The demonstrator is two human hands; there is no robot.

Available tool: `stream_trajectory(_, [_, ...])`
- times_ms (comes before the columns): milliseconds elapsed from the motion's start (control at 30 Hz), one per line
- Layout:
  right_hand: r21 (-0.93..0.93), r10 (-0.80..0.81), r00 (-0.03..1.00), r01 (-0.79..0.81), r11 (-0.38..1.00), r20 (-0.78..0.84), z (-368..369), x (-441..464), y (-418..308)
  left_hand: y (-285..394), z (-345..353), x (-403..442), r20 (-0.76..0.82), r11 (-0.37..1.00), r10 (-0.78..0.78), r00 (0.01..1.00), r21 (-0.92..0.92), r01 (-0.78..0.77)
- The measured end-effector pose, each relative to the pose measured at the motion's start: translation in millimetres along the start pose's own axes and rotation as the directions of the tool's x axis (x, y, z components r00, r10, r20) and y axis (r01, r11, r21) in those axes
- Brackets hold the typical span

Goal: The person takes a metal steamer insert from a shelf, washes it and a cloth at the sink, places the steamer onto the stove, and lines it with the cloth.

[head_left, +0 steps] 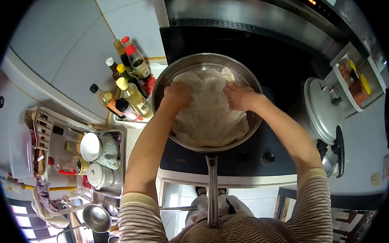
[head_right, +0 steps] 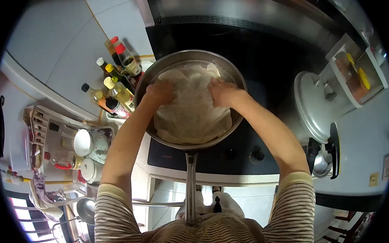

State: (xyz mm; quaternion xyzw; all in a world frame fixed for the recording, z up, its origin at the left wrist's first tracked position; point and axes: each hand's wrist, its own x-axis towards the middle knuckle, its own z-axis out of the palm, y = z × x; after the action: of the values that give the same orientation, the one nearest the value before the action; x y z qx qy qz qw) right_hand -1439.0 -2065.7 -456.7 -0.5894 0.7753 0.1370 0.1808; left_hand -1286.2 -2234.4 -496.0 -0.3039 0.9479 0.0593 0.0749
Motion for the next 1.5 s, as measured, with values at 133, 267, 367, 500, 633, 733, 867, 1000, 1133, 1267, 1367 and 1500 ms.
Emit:
stream_trajectory(133, [-0.04, -0.033, 0.996, 0.037, 0.999, 0.086, 7.3, -20.6, -12.6, -14.1, 34.8, 7.8, -0.257, 0.986, 0.154, 0.954, -0.013, -0.163])
stream_trajectory(267, [0.055, -0.041, 0.996, 0.037, 0.998, 0.073, -3.6, -22.8, -11.8, -7.4, 20.7, 14.9, -0.171, 0.99, 0.074, 0.982, -0.107, -0.094])
stream_trajectory(367, [-0.046, -0.122, 0.987, 0.127, 0.991, 0.102, 2.7, -34.5, -24.1, -7.5, 24.2, 9.3, -0.352, 0.979, 0.158, 0.922, -0.062, -0.192])
stream_trajectory(500, [-0.131, -0.078, 0.997, 0.078, 0.988, 0.003, 15.8, -39.1, -31.1, 0.0, 6.4, 6.2, -0.033, 0.99, 0.139, 0.99, 0.002, -0.139])
stream_trajectory(633, [0.011, -0.014, 0.998, 0.013, 1.0, 0.054, 11.2, -34.9, -27.4, 0.7, 6.0, 8.1, 0.017, 0.992, 0.123, 0.992, -0.003, -0.123])
stream_trajectory(733, [0.168, 0.079, 0.994, -0.09, 0.982, 0.069, 3.1, -13.3, -18.5, -11.5, 30.7, 32.9, -0.097, 0.98, 0.164, 0.982, -0.101, -0.173])
stream_trajectory(867, [0.091, 0.072, 0.94, -0.044, 0.995, -0.332, 21.0, -3.0, -24.0, -2.3, 12.9, 20.0, -0.005, 0.982, 0.063, 0.998, -0.18, -0.063])
stream_trajectory(1000, [0.238, 0.146, 0.96, -0.088, 0.967, -0.238, -3.5, -14.9, -20.9, 1.6, 1.3, -0.4, -0.207, 0.953, 0.064, 0.976, -0.279, -0.122])
stream_trajectory(1133, [0.915, 0.302, 0.916, 0.14, 0.377, -0.265, -32.0, -30.3, 0.5, -6.4, -25.5, -27.8, -0.147, 0.597, -0.038, 0.988, -0.796, -0.095])
stream_trajectory(1267, [0.9, 0.167, 0.896, 0.429, -0.083, -0.411, -69.4, -63.7, -28.3, 27.0, -62.1, -85.7, 0.231, -0.157, -0.278, 0.933, -0.969, 0.193])
stream_trajectory(1367, [0.808, 0.011, 0.855, 0.495, -0.321, -0.519, -66.1, -84.0, -69.3, 60.7, -87.9, -127.6, 0.359, -0.57, 0.033, 0.933, -0.76, 0.313])
stream_trajectory(1500, [0.758, 0.092, 0.8, 0.594, -0.269, -0.593, -52.6, -115.6, -79.0, 82.8, -74.3, -127.4, -0.021, -0.786, -0.093, 0.995, -0.613, -0.086])
